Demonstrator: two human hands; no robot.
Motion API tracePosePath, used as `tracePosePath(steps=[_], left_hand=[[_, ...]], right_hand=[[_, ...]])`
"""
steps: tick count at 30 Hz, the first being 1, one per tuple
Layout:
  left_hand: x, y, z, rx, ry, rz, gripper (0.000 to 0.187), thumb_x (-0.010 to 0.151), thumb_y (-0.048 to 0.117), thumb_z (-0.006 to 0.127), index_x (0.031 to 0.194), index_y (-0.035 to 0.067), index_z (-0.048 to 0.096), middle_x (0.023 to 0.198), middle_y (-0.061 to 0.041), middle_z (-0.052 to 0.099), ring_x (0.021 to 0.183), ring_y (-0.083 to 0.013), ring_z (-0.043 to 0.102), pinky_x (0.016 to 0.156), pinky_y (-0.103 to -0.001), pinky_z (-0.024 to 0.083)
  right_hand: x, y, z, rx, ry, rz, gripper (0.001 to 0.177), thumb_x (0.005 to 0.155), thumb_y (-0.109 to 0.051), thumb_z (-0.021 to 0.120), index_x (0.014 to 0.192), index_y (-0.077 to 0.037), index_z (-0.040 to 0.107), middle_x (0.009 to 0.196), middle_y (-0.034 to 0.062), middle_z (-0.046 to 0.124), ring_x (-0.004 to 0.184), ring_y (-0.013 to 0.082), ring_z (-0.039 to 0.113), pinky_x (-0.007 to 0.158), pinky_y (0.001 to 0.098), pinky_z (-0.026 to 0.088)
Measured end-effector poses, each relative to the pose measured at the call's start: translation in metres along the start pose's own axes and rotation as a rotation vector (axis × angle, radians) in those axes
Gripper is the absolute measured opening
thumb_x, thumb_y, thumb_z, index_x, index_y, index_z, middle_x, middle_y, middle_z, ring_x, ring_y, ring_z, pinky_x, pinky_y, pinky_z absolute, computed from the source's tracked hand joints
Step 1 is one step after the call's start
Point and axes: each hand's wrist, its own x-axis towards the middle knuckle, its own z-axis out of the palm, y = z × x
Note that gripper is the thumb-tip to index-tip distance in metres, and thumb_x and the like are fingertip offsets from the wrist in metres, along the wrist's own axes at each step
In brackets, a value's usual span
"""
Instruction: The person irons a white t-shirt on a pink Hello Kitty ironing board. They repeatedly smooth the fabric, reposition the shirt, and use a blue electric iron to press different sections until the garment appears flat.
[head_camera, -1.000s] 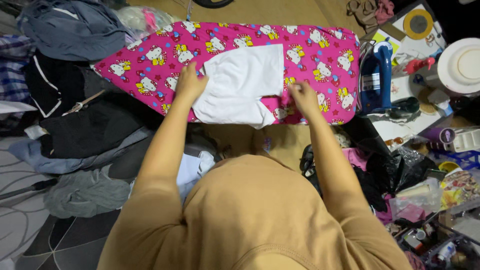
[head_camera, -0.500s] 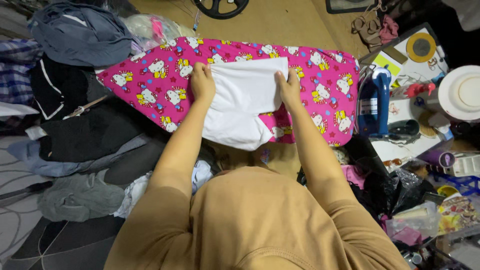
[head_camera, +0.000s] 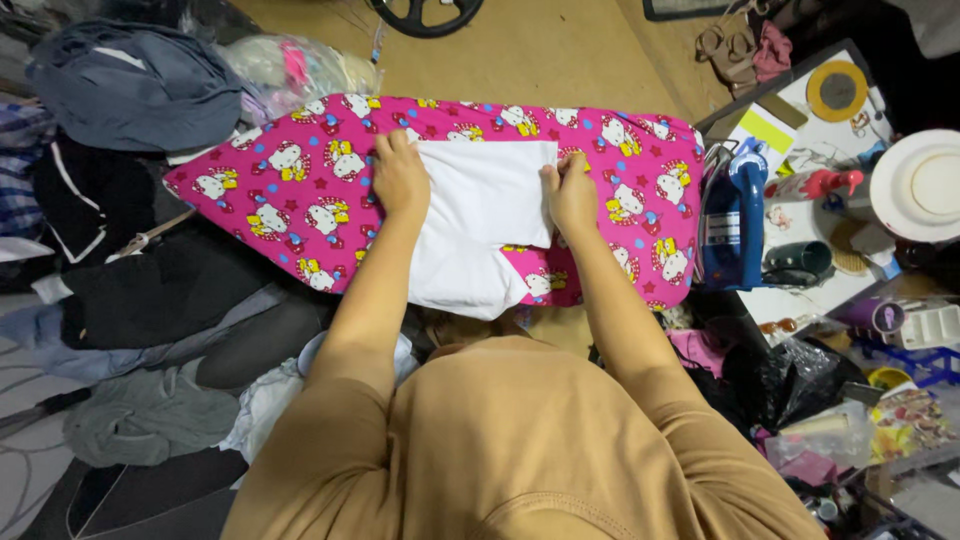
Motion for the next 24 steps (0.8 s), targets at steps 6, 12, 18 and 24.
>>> tracePosePath(steps=[6, 12, 18, 24], left_hand=[[-0.034, 0.042, 0.022, -0.281, -0.185, 0.576, 0.022, 0.107, 0.016, 0.057, 0.126, 0.007, 0.066, 0.139, -0.012, 0.06, 0.131, -0.0328, 0.059, 0.114, -0.046, 0.048], [-0.079, 0.09, 0.014, -0.141, -0.415, 0.859, 0.058, 0.099, 0.035, 0.057, 0.152, 0.012, 0.049, 0.164, -0.011, 0.038, 0.151, -0.0328, 0.031, 0.121, -0.058, 0.022], [-0.038, 0.084, 0.021, 0.018, -0.387, 0.854, 0.059, 0.104, 0.052, 0.049, 0.158, 0.029, 0.04, 0.169, -0.009, 0.025, 0.155, -0.0377, 0.02, 0.12, -0.068, 0.011], [0.009, 0.055, 0.034, 0.108, -0.325, 0.615, 0.065, 0.104, 0.042, 0.054, 0.164, 0.026, 0.033, 0.169, -0.016, 0.021, 0.153, -0.0448, 0.018, 0.119, -0.071, 0.009]], right_hand=[[-0.038, -0.005, -0.035, 0.135, -0.232, 0.082, 0.062, 0.095, -0.03, 0.074, 0.136, -0.003, 0.037, 0.079, 0.0184, 0.068, 0.071, 0.0372, 0.07, 0.064, 0.0481, 0.054], [-0.081, -0.033, -0.047, 0.159, -0.403, 0.189, 0.082, 0.085, -0.024, 0.074, 0.151, -0.006, 0.028, 0.076, 0.0188, 0.07, 0.068, 0.0338, 0.074, 0.065, 0.0446, 0.058], [-0.088, -0.027, -0.054, -0.024, -0.295, 0.032, 0.097, 0.084, -0.024, 0.08, 0.157, -0.003, 0.02, 0.086, 0.029, 0.07, 0.081, 0.0467, 0.07, 0.072, 0.0533, 0.055], [-0.063, 0.003, -0.123, -0.299, -0.028, 0.02, 0.073, 0.086, -0.035, 0.081, 0.141, -0.003, 0.047, 0.108, 0.0282, 0.07, 0.104, 0.0493, 0.064, 0.09, 0.0577, 0.049]])
